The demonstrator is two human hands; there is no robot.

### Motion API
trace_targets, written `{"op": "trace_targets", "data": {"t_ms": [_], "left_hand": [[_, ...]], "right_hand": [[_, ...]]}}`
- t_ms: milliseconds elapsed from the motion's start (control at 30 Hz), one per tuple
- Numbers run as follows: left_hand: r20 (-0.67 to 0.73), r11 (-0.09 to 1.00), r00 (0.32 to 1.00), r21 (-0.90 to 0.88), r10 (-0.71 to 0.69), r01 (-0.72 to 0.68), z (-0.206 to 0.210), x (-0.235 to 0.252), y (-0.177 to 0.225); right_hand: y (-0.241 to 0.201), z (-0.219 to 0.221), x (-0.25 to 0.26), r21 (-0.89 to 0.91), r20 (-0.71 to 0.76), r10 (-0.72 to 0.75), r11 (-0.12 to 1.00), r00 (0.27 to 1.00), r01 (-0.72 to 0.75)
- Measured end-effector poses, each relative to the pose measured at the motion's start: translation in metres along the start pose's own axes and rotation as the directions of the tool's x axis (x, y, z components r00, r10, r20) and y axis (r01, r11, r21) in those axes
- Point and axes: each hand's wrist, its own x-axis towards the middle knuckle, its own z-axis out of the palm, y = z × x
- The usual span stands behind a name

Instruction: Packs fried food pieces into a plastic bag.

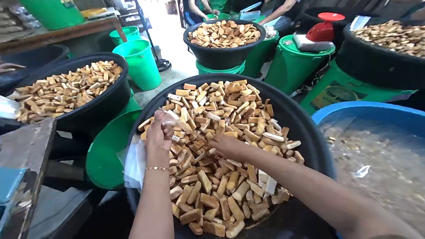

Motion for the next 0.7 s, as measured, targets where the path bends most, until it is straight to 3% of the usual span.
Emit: {"op": "trace_targets", "data": {"t_ms": [133, 233, 300, 333, 367, 400, 467, 533, 600, 700], "left_hand": [[-0.002, 0.992, 1.0, -0.122, 0.013, -0.013, 0.003, 0.001, 0.001], [-0.003, 0.994, 1.0, -0.108, 0.011, -0.011, 0.008, -0.006, 0.001], [0.069, 0.993, 0.994, 0.072, 0.083, -0.088, 0.013, -0.015, 0.001], [0.13, 0.953, 0.976, 0.228, 0.175, -0.201, 0.016, -0.019, -0.001], [0.225, 0.845, 0.936, 0.41, 0.272, -0.344, 0.017, -0.021, -0.004], [0.35, 0.67, 0.879, 0.572, 0.323, -0.474, 0.017, -0.023, -0.007], [0.616, 0.348, 0.766, 0.687, 0.187, -0.638, 0.026, -0.036, -0.009], [0.725, 0.154, 0.681, 0.688, -0.102, -0.709, 0.043, -0.052, -0.016], [0.717, 0.176, 0.652, 0.694, -0.245, -0.698, 0.051, -0.06, -0.03], [0.625, 0.3, 0.722, 0.779, -0.298, -0.551, 0.053, -0.061, -0.048]], "right_hand": [[-0.003, -0.013, -0.022, 0.039, -0.147, 0.051, 0.998, 0.988, -0.046], [-0.003, -0.014, -0.04, -0.055, -0.017, 0.174, 0.983, 0.985, -0.175], [-0.007, -0.025, -0.047, -0.016, -0.012, 0.285, 0.958, 0.958, -0.285], [-0.01, -0.037, -0.051, 0.086, -0.069, 0.334, 0.941, 0.94, -0.328], [-0.014, -0.049, -0.056, 0.247, -0.163, 0.385, 0.908, 0.909, -0.34], [-0.016, -0.058, -0.061, 0.41, -0.269, 0.428, 0.861, 0.863, -0.299], [-0.021, -0.073, -0.068, 0.659, -0.37, 0.479, 0.739, 0.796, -0.138], [-0.031, -0.075, -0.07, 0.717, -0.396, 0.449, 0.696, 0.801, -0.036], [-0.04, -0.069, -0.071, 0.576, -0.416, 0.414, 0.809, 0.81, -0.118], [-0.042, -0.056, -0.072, 0.443, -0.436, 0.431, 0.867, 0.79, -0.228]]}}
